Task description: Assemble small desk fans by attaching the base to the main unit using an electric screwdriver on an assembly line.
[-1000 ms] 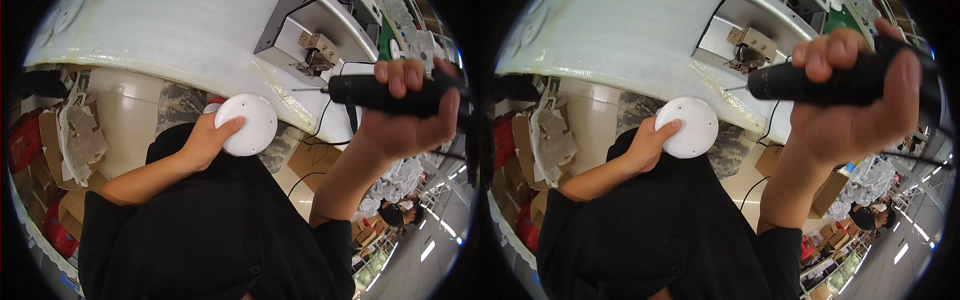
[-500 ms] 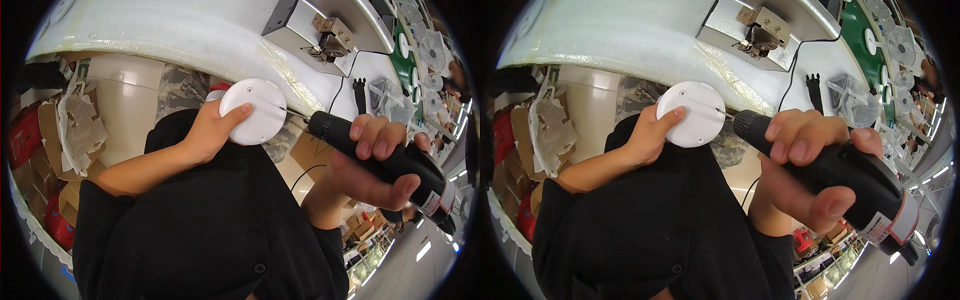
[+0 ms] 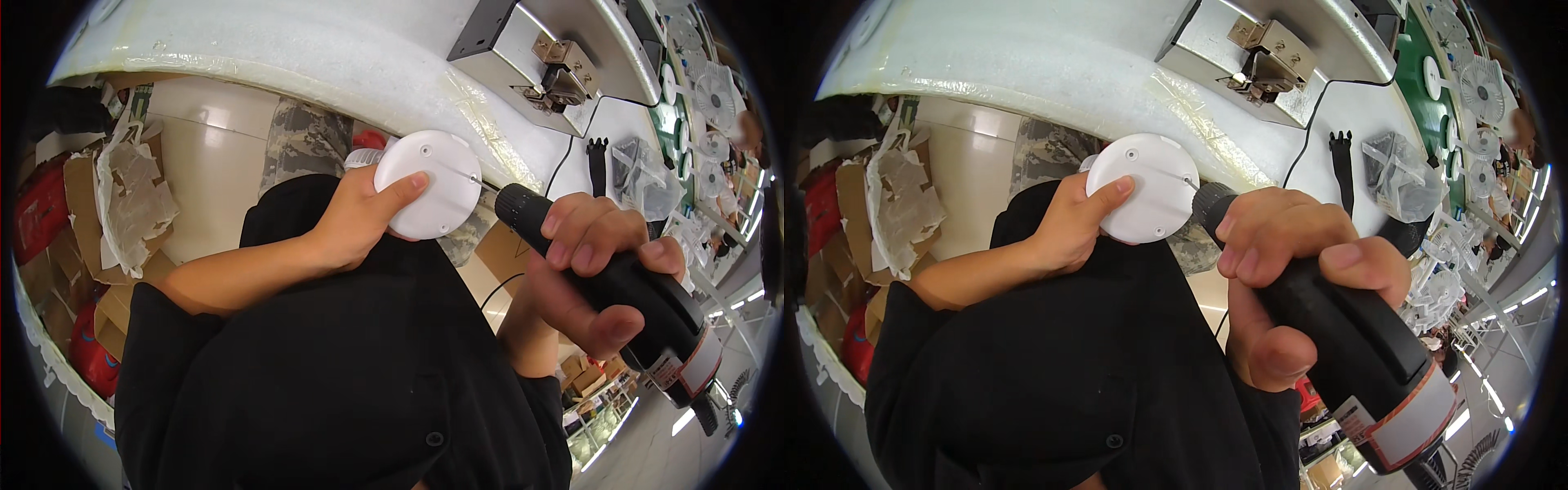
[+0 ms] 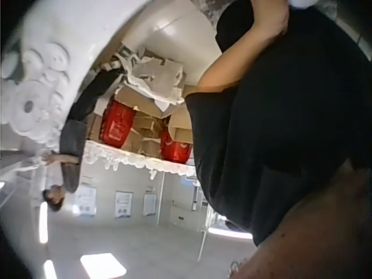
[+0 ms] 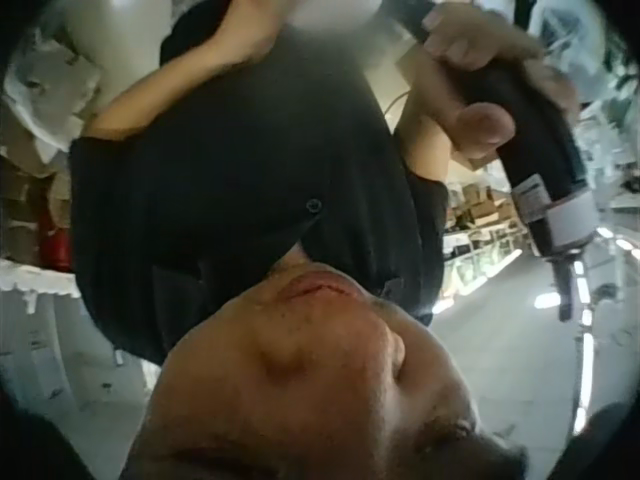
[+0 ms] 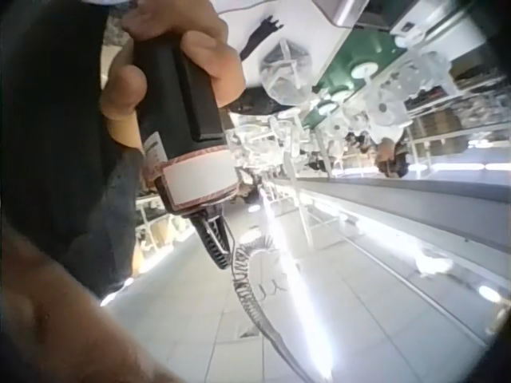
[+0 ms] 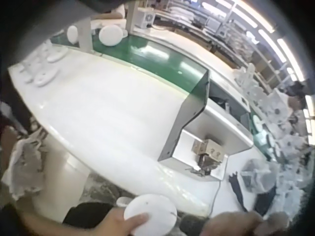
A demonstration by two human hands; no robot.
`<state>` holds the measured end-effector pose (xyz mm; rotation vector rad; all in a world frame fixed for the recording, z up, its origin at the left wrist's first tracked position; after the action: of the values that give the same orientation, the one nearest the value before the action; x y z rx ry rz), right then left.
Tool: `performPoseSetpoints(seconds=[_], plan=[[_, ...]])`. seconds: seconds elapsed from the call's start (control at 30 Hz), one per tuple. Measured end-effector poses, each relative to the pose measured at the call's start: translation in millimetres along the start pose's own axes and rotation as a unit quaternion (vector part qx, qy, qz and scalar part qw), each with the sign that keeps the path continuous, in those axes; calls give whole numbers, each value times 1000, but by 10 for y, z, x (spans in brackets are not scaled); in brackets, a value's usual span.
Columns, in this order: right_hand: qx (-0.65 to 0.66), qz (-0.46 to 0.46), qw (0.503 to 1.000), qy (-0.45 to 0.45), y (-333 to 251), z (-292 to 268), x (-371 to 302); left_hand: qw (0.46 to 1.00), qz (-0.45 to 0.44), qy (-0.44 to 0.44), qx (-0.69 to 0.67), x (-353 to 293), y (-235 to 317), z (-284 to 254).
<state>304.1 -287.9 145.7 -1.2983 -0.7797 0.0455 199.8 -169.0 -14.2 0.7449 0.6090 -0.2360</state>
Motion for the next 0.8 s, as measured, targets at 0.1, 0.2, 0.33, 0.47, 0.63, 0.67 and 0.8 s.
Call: performPoseSetpoints(seconds=[0.1,0.2,0.33,0.47,0.63,0.67,0.8], plan=[[6,4,1000,8,31,-9,-3,1000,6,-5,7,18,-2,-5],[3,2,1000,6,54,-16,-2,1000,-1,-5,9,35,-12,-14],[-7,1,1000,8,39,38,-6,1000,0,-8,22,58,-27,-36],[-4,-7,1000,-3,-15,104,-2,998,25,-11,49,84,-42,-88],[10,-108,993,52,-345,-117,264,997,31,17,74,56,-95,-154],[-6,-135,987,83,-333,-164,357,991,59,27,115,44,-99,-197],[-1,-160,984,80,-152,-306,569,961,141,62,230,61,-37,-304]])
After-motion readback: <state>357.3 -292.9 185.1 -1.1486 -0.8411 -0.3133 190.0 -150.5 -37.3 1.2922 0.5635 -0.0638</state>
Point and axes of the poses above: each hand's wrist, its own x-axis towards the middle knuckle, its own z-axis out of the palm, y = z × x, the point moved 5 cm from there along x, towards the middle knuckle, and after that the axes turned 2 degrees about y, right-handed, at the moved point
